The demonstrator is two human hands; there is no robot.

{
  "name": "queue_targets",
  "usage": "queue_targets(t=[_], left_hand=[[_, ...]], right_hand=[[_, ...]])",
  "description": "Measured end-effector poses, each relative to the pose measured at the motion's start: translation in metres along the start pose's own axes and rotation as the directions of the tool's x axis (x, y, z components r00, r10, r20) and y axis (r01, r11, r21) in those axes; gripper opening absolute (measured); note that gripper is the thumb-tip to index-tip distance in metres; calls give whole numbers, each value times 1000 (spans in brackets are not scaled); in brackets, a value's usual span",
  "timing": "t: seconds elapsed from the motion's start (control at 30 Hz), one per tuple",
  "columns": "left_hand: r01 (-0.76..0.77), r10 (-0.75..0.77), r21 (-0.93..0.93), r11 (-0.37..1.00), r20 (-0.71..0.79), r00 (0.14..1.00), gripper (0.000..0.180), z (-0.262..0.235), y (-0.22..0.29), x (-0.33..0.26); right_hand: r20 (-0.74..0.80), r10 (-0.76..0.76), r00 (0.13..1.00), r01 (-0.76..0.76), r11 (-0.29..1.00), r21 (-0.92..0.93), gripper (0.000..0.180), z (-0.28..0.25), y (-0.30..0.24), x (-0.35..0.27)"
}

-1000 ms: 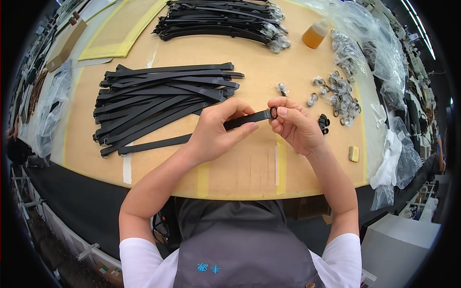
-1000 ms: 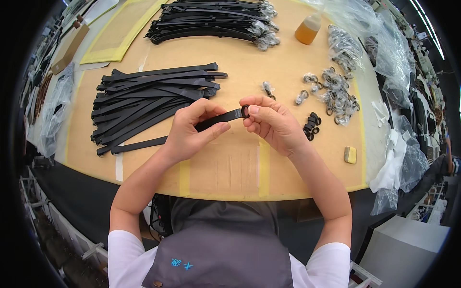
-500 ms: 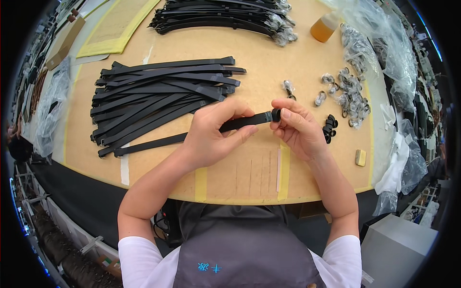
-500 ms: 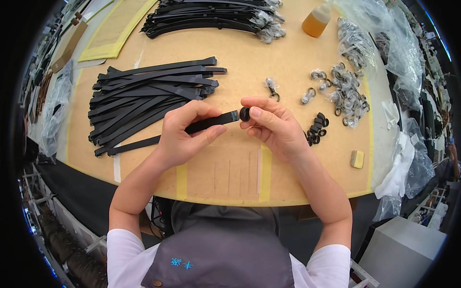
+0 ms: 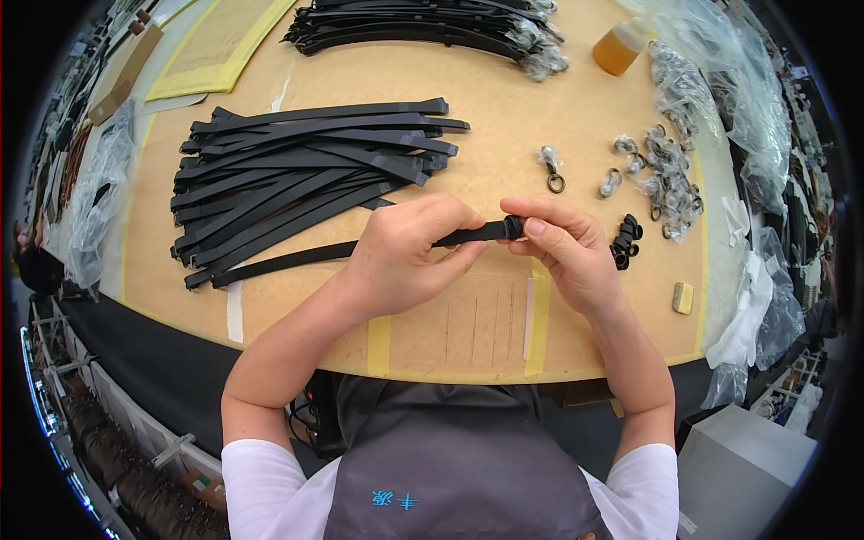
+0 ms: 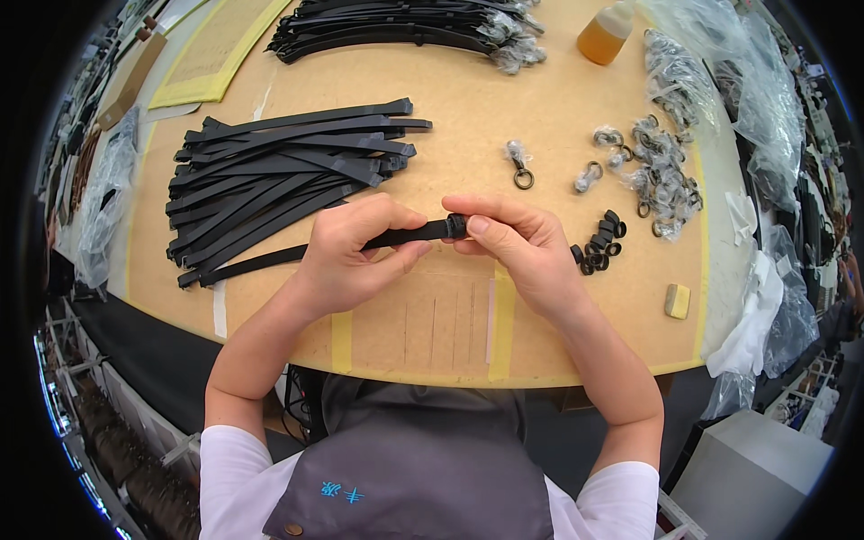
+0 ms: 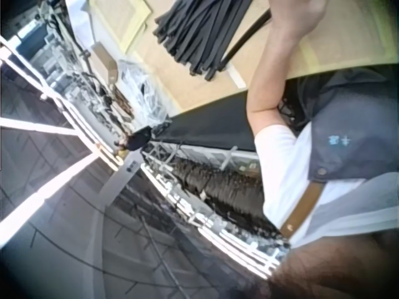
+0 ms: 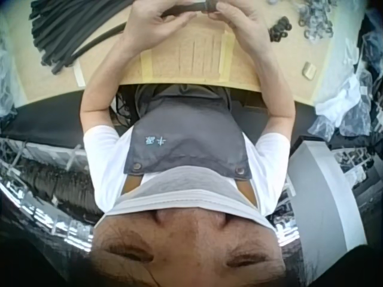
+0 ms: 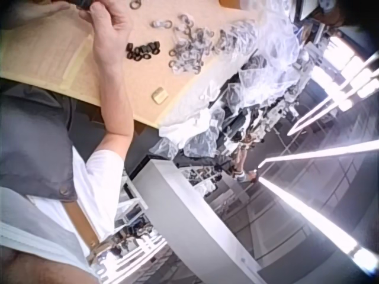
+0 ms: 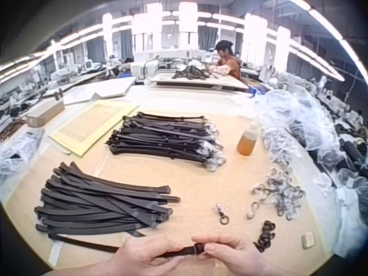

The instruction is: The person assembles black fabric straps by attaching small black plastic buckles and metal hardware. They repeatedly pick up a strap, slide a buckle onto it, and then attach a metal loop or clasp to the end. The finished straps are placed in a pile on the table.

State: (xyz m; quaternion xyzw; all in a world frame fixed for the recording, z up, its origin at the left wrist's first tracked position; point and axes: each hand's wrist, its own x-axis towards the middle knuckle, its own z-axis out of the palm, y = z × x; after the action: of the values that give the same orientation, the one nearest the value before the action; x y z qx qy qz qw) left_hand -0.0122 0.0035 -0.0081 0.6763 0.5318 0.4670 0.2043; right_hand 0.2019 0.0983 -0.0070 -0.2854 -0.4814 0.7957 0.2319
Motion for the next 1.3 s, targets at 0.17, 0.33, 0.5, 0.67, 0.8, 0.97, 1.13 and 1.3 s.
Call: queue_targets(t=[0.17,0.33,0.5,0.67,0.8,0.97,1.13,1.3], left_hand=[[4,-4,30,1000,20,1000,21,0,0,-1],[-2,1,35,999,13,1000,21,1,-1,-1],[-17,17,50,999,16,1000,22,1,1,-2],[-33,33,56,998,0,999,22,3,0,-3],[-14,14,50,999,13,1000,22,3,1,-4],[-4,4,52,999,-5,1000,22,-1,3,-2],[50,-50,0,999,78,996,20,4,2,-5],[26,-21,-21,999,218,976,22,4,0,-7]], right_hand=[[32,0,999,2,997,-78,31,-1,-3,-1],[63,-25,998,31,995,-94,31,-2,-2,0],[142,-160,977,177,977,-122,33,-4,5,3],[146,-149,978,164,982,-94,32,-3,8,3],[77,-153,985,163,975,-151,29,3,6,0],[25,-128,992,130,966,-222,40,-8,-6,1],[143,22,989,22,955,-295,54,-9,-12,-1],[159,154,975,-80,914,-398,62,-8,-22,-3]])
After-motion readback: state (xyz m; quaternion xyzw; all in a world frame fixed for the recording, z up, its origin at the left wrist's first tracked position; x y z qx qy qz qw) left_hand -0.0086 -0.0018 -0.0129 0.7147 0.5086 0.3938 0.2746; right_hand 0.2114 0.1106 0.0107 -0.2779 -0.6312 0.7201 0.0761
